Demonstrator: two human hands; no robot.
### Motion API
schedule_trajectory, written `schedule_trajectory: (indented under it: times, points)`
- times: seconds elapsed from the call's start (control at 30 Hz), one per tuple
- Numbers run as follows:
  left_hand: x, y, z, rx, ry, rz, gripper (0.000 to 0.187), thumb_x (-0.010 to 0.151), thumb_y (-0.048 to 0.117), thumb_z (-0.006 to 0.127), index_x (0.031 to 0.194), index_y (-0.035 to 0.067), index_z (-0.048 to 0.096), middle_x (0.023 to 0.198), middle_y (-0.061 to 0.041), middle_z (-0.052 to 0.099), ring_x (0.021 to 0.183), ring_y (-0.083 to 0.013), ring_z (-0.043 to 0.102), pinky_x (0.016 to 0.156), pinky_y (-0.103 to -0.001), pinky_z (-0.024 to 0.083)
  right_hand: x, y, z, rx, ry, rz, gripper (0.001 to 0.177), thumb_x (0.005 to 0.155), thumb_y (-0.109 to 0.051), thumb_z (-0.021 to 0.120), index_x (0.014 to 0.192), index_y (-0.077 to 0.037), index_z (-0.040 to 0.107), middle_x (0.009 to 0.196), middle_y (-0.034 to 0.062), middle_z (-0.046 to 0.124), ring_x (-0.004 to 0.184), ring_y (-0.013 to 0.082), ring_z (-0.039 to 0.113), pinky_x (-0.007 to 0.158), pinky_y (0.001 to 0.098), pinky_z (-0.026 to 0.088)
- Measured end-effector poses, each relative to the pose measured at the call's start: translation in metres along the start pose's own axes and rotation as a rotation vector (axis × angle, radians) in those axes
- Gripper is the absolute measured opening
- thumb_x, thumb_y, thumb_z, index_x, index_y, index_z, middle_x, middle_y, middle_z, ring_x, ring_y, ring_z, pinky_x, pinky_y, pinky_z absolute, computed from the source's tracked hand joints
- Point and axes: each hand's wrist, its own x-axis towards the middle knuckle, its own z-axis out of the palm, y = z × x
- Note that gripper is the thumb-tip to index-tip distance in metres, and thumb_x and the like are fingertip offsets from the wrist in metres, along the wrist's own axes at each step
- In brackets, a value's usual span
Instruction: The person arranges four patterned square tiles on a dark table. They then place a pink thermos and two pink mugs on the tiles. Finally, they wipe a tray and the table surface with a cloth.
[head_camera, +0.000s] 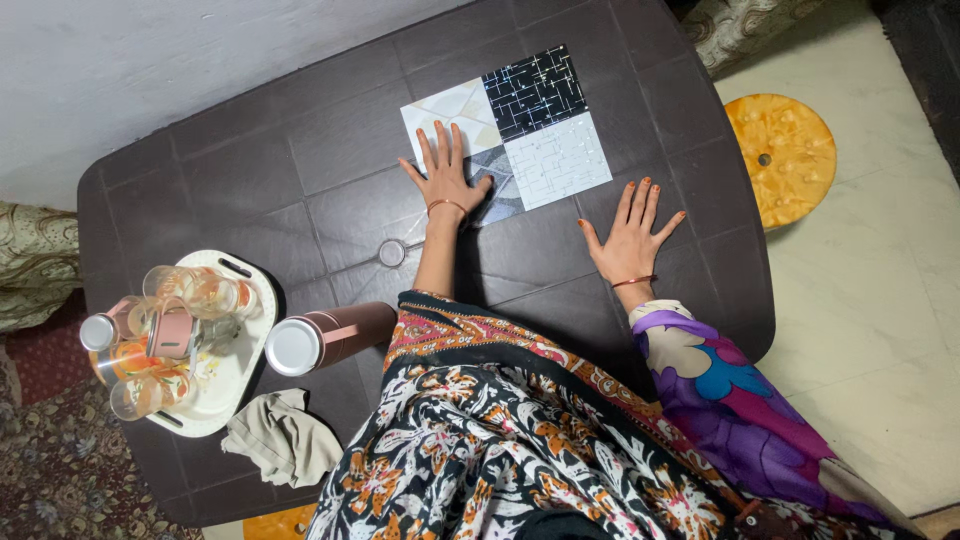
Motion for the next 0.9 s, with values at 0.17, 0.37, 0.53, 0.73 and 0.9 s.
schedule_trajectory:
  times: [0.17,0.37,0.53,0.73,0.9]
  points:
    - [-0.056,0.031,-0.048,-0.572,0.475,0.171,0.011,0.095,0.016,0.063,0.092,0.009,0.07,0.095,-0.01,0.073,0.1,-0.0286,0.069,0.132,-0.055,0.033,0.002,-0.002,-0.004,-0.015,0.025,0.002,0.1,0.099,-0.07,0.044,0.16,0.009,0.029,0.17,0.0276,0.015,0.159,0.04,0.005,0.112,0.0805,-0.006]
    - [-0.227,0.133,-0.097,-0.734,0.504,1.03,0.019,0.066,0.019,0.074,0.078,0.009,0.063,0.078,-0.011,0.06,0.077,-0.032,0.062,0.07,-0.042,0.052,0.0,-0.005,-0.007,-0.01,0.024,0.002,0.1,0.099,-0.069,0.042,0.16,0.008,0.028,0.171,0.0265,0.015,0.159,0.0395,0.007,0.112,0.081,-0.004]
    - [-0.282,0.179,-0.074,-0.582,0.309,1.281,0.013,0.08,0.012,0.071,0.093,0.012,0.068,0.084,-0.001,0.061,0.085,-0.0202,0.064,0.081,-0.035,0.055,-0.002,0.0,-0.003,-0.001,0.017,-0.011,0.101,0.101,-0.071,0.04,0.161,0.009,0.024,0.17,0.0268,0.014,0.159,0.0394,0.006,0.112,0.0811,-0.004]
    - [-0.278,0.157,-0.12,-0.682,0.181,0.713,0.009,0.085,0.015,0.064,0.088,0.008,0.066,0.082,-0.01,0.066,0.08,-0.0314,0.063,0.076,-0.044,0.05,0.001,0.014,0.021,0.034,0.039,-0.036,0.101,0.101,-0.072,0.04,0.161,0.007,0.023,0.17,0.0274,0.015,0.158,0.0397,0.007,0.11,0.081,-0.006]
    - [-0.288,0.125,-0.13,-0.872,0.057,0.325,0.027,0.105,0.025,0.054,0.115,0.003,0.067,0.111,-0.016,0.071,0.109,-0.0347,0.067,0.095,-0.042,0.052,0.014,0.007,0.003,0.902,0.02,0.226,0.083,0.103,-0.065,0.042,0.158,-0.003,0.036,0.168,0.0174,0.035,0.157,0.0323,0.029,0.126,0.0657,0.016]
